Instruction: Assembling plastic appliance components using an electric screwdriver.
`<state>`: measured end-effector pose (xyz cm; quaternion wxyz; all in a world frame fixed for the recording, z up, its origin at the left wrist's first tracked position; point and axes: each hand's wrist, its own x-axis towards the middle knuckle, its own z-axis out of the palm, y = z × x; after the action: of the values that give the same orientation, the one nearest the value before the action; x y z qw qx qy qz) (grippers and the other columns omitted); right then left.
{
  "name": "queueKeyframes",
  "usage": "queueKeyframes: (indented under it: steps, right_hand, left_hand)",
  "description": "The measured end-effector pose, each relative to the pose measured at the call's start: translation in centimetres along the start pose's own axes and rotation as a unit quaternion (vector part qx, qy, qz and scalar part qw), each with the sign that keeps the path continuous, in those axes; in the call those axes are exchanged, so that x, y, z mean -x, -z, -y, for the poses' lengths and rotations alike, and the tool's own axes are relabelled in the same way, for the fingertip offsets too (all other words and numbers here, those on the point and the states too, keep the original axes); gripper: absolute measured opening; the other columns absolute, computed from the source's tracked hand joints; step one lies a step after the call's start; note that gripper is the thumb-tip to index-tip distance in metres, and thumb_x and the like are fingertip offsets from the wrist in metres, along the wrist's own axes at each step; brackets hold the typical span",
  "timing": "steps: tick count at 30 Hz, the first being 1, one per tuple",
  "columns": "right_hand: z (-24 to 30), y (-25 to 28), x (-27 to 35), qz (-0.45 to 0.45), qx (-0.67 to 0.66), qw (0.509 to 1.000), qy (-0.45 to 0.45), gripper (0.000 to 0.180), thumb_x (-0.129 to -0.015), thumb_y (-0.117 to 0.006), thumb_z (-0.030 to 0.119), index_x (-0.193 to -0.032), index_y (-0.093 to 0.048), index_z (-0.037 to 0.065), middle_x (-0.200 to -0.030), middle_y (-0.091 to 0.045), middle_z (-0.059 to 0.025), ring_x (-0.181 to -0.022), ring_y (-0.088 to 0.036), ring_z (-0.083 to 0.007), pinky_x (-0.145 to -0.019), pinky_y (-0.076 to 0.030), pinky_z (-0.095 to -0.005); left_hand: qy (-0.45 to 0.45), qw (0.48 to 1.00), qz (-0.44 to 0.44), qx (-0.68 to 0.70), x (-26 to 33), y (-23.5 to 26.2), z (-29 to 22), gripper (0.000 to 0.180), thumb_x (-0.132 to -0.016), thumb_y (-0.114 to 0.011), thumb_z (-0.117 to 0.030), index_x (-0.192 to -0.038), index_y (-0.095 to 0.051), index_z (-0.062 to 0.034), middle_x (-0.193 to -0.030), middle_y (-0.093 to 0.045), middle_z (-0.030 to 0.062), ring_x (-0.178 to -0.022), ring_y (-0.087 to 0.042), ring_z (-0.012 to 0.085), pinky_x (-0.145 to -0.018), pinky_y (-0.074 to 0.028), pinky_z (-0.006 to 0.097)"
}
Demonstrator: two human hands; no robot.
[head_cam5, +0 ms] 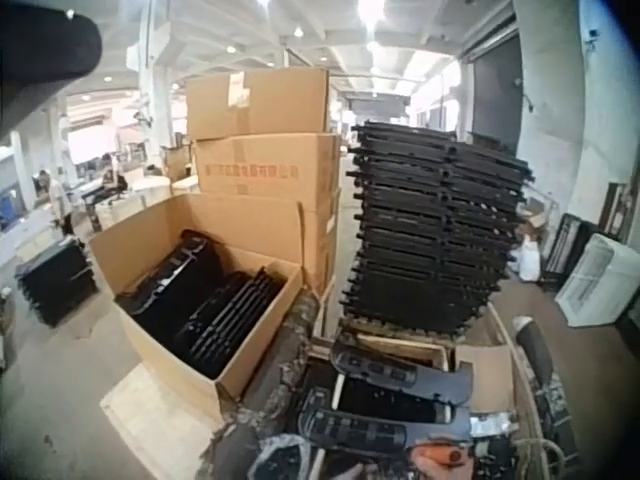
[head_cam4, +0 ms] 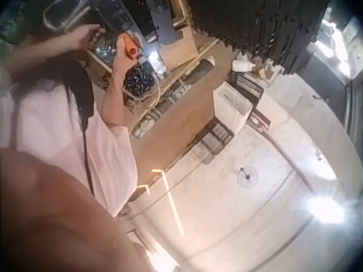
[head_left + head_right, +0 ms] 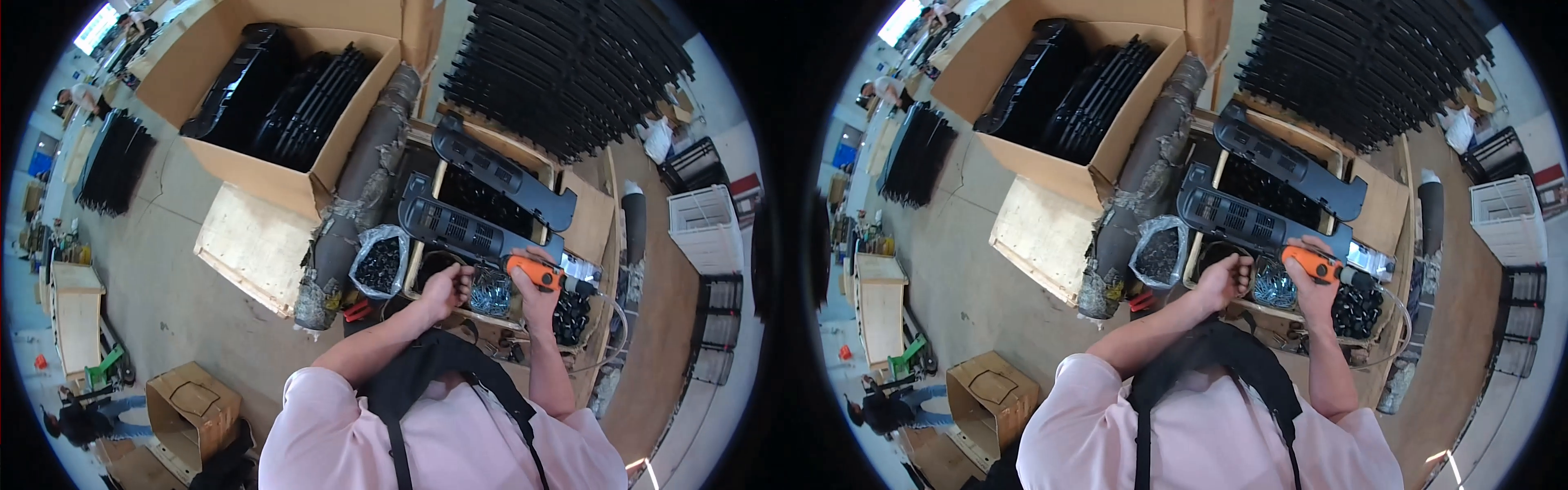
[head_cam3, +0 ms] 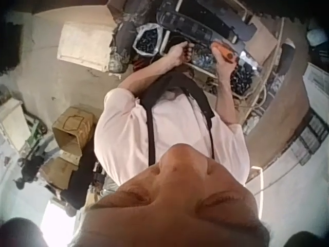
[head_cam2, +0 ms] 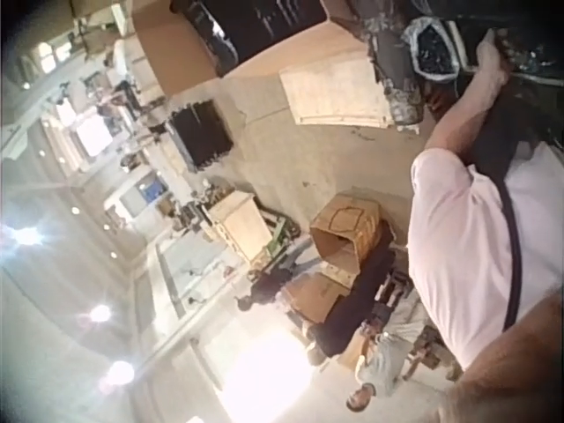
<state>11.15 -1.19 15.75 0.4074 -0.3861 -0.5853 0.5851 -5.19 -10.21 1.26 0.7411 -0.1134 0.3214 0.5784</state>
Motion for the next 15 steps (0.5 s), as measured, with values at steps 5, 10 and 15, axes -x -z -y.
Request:
queueKeyframes:
  steps: [5,10,15]
  right_hand:
    - [-0.4,0.0,-0.8,0.016,0.026,1.000,0.004,0.050,-0.089,-0.077,-0.001,-0.135,-0.058,0.001,-0.126,-0.071,-0.0156,-0.115,-0.068,-0.0206,-0.106,-0.052,-0.0356]
    - [-1.1,-2.3,-1.4,0.069,0.005,0.998,0.009,0.049,-0.089,-0.077,-0.002,-0.134,-0.058,0.001,-0.126,-0.071,-0.0162,-0.116,-0.068,-0.0206,-0.106,-0.053,-0.0365]
    - [-1.8,-4.0,-2.1,0.099,0.032,0.995,0.008,0.047,-0.089,-0.077,0.000,-0.133,-0.059,0.001,-0.127,-0.071,-0.0158,-0.116,-0.068,-0.0201,-0.106,-0.053,-0.0354]
  left_hand:
    - [-0.049,0.990,-0.126,-0.044,0.0,-1.0,-1.2,0.043,-0.107,-0.056,-0.049,-0.112,-0.069,-0.0082,-0.083,-0.057,0.0000,-0.074,-0.059,0.0168,-0.066,-0.050,0.033]
    - [-0.069,0.980,-0.174,-0.061,-0.4,-0.3,-2.5,0.061,-0.099,-0.056,-0.071,-0.101,-0.064,-0.0112,-0.080,-0.056,-0.0010,-0.071,-0.058,0.0165,-0.065,-0.049,0.034]
    - [-0.053,0.983,-0.159,-0.076,-1.0,0.2,-2.9,0.063,-0.099,-0.056,-0.071,-0.101,-0.067,-0.0085,-0.076,-0.057,-0.0013,-0.065,-0.057,0.0138,-0.059,-0.048,0.031]
